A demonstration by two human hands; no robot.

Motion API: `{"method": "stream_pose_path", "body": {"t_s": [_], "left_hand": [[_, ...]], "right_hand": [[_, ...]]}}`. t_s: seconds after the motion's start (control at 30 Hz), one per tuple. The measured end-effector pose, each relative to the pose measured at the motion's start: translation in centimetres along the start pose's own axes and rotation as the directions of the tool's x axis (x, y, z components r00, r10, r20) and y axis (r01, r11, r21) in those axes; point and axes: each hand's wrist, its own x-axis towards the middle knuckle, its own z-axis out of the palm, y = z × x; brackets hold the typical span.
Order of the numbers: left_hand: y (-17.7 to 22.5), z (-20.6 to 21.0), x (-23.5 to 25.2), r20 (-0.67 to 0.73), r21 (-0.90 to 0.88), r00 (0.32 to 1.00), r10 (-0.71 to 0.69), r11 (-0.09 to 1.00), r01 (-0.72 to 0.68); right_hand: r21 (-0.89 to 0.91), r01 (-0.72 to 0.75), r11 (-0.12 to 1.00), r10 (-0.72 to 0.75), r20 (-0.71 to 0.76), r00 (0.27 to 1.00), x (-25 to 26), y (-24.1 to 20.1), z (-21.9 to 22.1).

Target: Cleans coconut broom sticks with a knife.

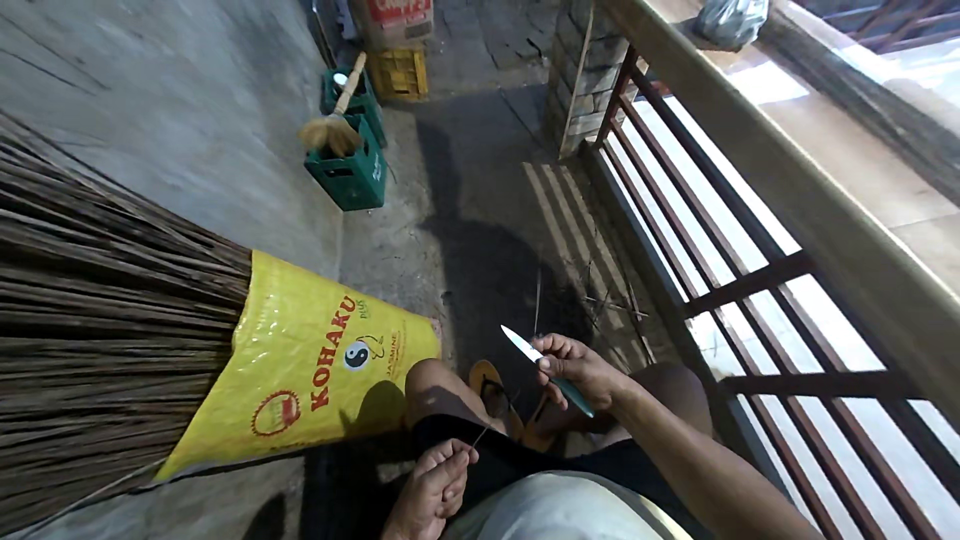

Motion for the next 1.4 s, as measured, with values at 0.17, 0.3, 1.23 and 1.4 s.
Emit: {"method": "stream_pose_path", "body": {"t_s": [0.17,0.3,1.23,1.4], "left_hand": [[-0.4,-0.2,-0.3,0.004,-0.016,1.0,-0.006,1.0,0.006],[-0.5,0.1,-0.3,-0.01,-0.012,1.0,-0.004,1.0,0.004],[-1.1,1.0,-1.0,-0.141,0.213,0.989,-0.035,0.975,0.065],[-1.1,0.4,-0.5,-0.222,0.238,0.975,0.005,0.97,0.049]], "right_hand": [[-0.023,-0.072,0.997,0.073,0.071,0.995,-0.5,-0.4,-0.4],[0.006,-0.075,0.997,0.074,0.04,0.996,-0.7,-0.3,-0.6],[-0.195,-0.134,0.972,-0.053,-0.732,0.679,2.1,0.6,-8.3],[-0.199,-0.291,0.936,0.047,-0.747,0.663,2.0,0.8,-11.6]]}}
